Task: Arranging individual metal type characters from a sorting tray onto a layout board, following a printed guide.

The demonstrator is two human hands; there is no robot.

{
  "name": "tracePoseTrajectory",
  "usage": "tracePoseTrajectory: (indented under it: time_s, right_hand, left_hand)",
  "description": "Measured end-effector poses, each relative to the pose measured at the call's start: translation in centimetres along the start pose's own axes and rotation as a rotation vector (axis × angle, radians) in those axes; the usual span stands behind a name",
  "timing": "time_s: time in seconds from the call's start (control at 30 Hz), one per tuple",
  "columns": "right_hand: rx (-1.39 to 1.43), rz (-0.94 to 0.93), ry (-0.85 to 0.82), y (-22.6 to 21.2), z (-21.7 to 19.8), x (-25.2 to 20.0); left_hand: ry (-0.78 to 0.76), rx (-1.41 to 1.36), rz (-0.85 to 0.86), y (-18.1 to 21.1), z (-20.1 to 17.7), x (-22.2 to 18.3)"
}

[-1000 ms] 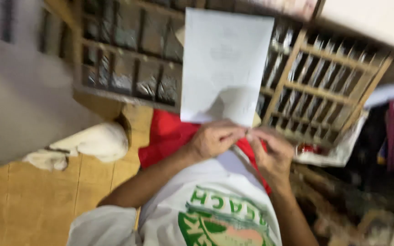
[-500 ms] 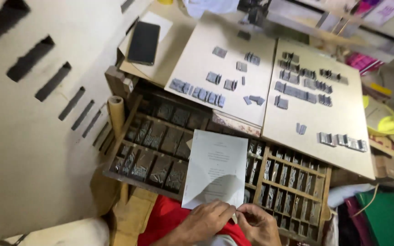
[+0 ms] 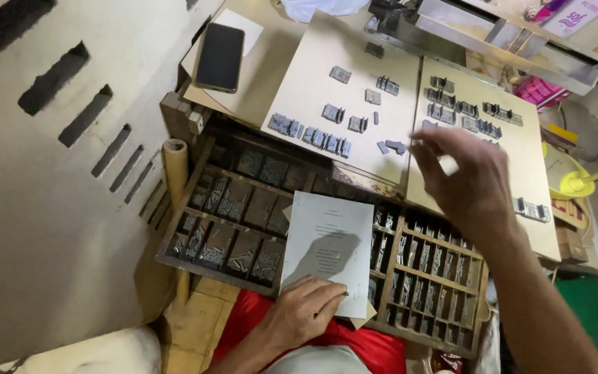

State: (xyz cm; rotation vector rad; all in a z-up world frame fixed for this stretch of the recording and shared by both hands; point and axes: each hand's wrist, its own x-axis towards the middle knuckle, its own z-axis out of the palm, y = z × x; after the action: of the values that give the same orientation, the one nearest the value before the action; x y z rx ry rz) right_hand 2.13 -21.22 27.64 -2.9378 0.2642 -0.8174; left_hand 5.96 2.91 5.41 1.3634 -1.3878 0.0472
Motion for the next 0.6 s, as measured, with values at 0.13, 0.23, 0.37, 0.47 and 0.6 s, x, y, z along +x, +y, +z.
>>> tracePoseTrajectory:
  time_s: [0.13, 0.23, 0.37, 0.47, 0.6]
  right_hand:
    - [-0.035, -0.094, -0.126, 2.2, 2.5, 4.6]
    - [0.035, 0.095, -0.254, 0.9, 2.5, 6.4]
    - [0.190, 0.600, -0.460, -1.6, 1.7, 8.2]
    - [0.142, 0.474, -0.472, -0.8, 2.1, 8.2]
    - [0.153, 0.445, -0.469, -1.2, 2.2, 8.0]
  left_hand:
    - [0.036, -0.048, -0.026, 0.6, -1.3, 0.2]
    - [0.081, -0.079, -0.038, -0.5, -1.6, -0.4]
    - [0.188, -0.128, -0.058, -1.1, -1.8, -0.5]
    - [0.202, -0.244, -0.139, -0.1, -2.8, 0.4]
    - [0.170, -0.261, -0.178, 0.0, -2.8, 0.0]
